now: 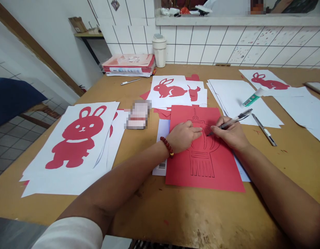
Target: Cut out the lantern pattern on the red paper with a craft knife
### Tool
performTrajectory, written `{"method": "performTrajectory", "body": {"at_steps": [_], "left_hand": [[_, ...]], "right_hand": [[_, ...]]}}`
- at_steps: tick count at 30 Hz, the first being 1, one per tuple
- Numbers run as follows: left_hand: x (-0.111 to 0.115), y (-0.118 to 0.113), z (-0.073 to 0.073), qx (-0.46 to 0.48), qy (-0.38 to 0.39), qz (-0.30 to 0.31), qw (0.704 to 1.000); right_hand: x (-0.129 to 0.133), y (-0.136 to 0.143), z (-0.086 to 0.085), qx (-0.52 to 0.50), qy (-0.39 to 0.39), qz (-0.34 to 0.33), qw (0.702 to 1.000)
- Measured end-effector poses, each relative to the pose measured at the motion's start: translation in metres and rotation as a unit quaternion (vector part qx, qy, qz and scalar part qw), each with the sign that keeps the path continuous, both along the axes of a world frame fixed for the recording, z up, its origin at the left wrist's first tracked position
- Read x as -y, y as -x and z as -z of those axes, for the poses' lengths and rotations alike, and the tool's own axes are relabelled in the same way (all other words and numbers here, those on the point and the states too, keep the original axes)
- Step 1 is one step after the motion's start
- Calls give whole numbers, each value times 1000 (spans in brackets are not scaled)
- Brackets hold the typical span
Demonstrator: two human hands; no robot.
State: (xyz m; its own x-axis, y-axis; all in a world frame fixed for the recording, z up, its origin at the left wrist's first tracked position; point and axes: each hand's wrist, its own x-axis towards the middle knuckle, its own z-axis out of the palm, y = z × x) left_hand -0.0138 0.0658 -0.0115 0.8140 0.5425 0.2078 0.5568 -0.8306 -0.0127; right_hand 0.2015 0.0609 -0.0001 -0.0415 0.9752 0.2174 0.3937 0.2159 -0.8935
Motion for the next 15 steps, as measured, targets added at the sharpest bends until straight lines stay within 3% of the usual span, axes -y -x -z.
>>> {"method": "performTrajectory", "body": {"at_steps": [15], "left_hand": [[0,0,1,-5,1,2,1000]], "right_hand": [[-1,-2,2,1,2,-3,1000]]}}
